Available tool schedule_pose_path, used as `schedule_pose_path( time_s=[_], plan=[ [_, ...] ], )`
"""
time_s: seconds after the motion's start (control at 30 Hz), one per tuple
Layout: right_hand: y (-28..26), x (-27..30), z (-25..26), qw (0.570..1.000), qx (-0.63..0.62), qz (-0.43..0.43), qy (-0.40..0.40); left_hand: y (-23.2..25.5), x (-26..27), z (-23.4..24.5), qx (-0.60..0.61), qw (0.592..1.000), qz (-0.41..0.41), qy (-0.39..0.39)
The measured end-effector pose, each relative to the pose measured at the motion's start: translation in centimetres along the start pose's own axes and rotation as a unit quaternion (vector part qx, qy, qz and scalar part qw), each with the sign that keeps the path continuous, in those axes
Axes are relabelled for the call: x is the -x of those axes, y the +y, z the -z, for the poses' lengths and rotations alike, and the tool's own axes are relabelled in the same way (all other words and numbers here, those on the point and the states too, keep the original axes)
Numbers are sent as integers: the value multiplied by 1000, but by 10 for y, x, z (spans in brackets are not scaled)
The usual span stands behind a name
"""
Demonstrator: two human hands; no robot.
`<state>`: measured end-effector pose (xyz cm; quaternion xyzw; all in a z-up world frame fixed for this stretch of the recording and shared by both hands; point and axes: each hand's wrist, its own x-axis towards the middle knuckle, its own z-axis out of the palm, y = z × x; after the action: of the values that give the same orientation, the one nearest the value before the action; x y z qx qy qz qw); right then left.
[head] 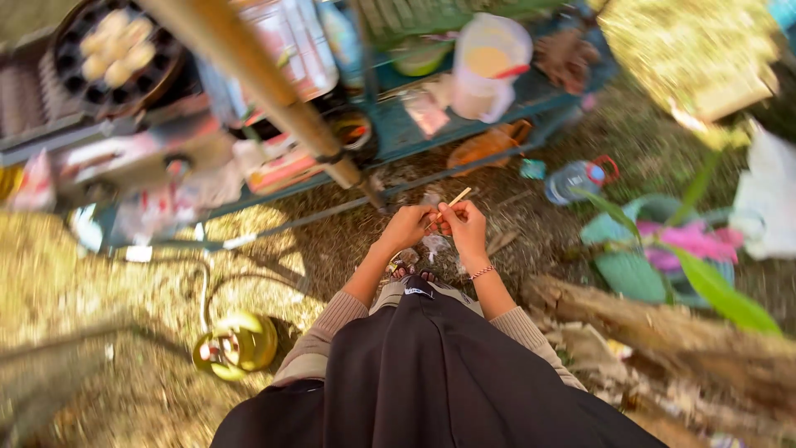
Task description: Preparing and cooking small eggs in a takoyaki-style pan at an outdoor stall.
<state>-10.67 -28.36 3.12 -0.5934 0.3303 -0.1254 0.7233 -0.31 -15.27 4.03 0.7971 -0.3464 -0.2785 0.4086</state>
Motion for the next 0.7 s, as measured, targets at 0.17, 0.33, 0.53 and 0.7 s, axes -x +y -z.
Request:
schedule_pose_path(
  time_s=[0.17, 0.33, 0.53, 0.7],
  plan=[
    [-3, 5, -55, 990, 39, -4, -135, -27, 58, 27, 28, 990, 68, 123],
    [13, 9, -108, 966, 72, -16, -247, -48, 111, 43, 44, 953, 130, 270],
    [16, 32, -136, 933, 143, -46, -327, -59, 155, 35, 68, 929, 221, 291],
    [31, 35, -143, 912, 163, -53, -374, -61, 173, 27, 17, 929, 217, 300]
  ],
)
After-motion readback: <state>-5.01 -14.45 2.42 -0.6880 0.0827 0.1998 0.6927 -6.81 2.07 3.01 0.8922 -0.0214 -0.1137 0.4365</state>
